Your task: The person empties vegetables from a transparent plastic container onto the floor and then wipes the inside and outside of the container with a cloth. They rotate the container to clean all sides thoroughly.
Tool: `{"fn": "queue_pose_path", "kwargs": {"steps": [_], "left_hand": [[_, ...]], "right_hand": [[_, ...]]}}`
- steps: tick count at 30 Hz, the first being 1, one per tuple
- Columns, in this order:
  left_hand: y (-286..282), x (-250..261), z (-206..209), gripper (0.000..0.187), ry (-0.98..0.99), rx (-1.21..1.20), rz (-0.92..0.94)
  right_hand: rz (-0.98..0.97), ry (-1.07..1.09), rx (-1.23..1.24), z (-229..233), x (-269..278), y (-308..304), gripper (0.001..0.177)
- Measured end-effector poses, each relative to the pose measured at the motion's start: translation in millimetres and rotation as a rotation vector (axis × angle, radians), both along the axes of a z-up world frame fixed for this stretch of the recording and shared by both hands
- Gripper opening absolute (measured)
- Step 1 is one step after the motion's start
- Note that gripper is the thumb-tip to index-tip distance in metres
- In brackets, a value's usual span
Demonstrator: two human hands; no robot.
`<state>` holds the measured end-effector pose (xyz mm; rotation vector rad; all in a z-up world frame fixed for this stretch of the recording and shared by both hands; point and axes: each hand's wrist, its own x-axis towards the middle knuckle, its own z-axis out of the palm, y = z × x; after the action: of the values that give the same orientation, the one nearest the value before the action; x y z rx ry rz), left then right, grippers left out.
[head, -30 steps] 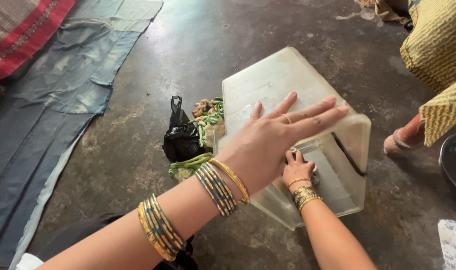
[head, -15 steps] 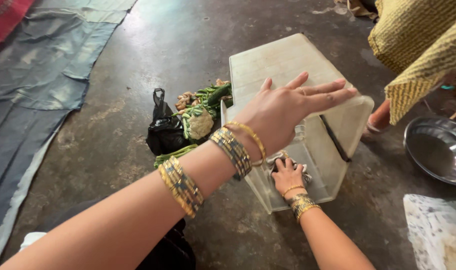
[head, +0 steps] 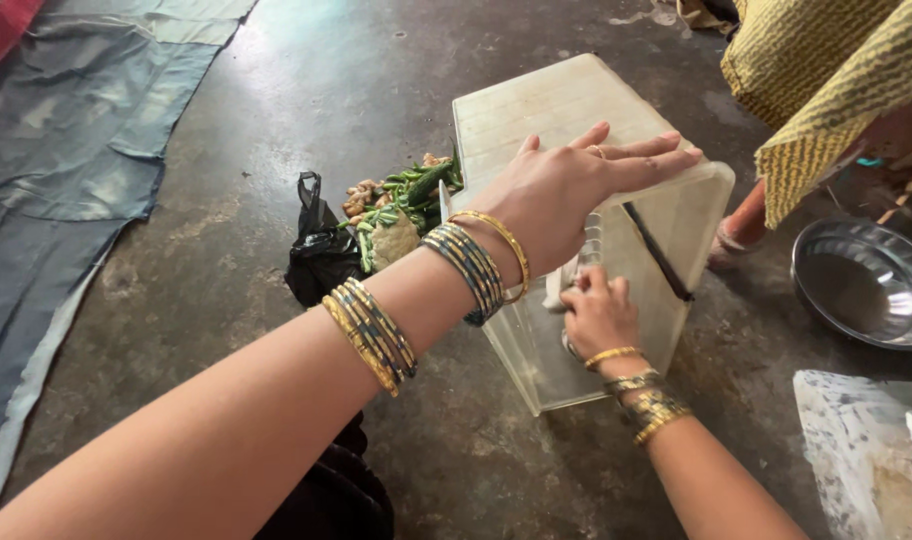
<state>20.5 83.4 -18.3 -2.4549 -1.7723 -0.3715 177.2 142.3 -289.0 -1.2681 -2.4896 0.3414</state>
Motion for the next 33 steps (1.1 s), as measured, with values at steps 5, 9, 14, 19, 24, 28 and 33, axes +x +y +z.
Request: {"fn": "queue_pose_path", "kwargs": {"steps": [5, 9, 14, 19, 24, 28, 33], "left_hand": [[7.6, 4.8, -9.6, 0.112, 0.101, 0.016, 0.022], [15.6, 1.0, -12.6, 0.114, 0.095, 0.031, -0.013], [16.3, -2.4, -15.1, 0.097, 0.105, 0.019, -0.016], [25.8, 8.9, -14.3, 0.092, 0.184, 0.032, -0.079], [28.9, 19.8, -13.0, 0.093, 0.185, -0.013, -0.078], [29.1, 18.6, -9.8, 0.096, 0.210, 0.044, -0.087], [26.9, 25.2, -6.2, 0.095, 0.156, -0.030, -0.133]], "right_hand": [[0.007, -0.415, 0.076, -57.0, -55.0, 26.2, 0.037], [0.034, -0.402, -0.088, -102.0, -73.7, 44.4, 0.065], [0.039, -0.359, -0.255, -112.4, -70.9, 61.8, 0.061], [0.052, -0.344, -0.310, -116.8, -72.4, 58.8, 0.055], [0.019, -0.380, -0.337, -126.8, -70.2, 53.0, 0.050], [-0.037, -0.424, -0.349, -112.3, -68.7, 50.6, 0.047], [0.102, -0.583, -0.332, -73.7, -35.8, 7.2, 0.042]]}}
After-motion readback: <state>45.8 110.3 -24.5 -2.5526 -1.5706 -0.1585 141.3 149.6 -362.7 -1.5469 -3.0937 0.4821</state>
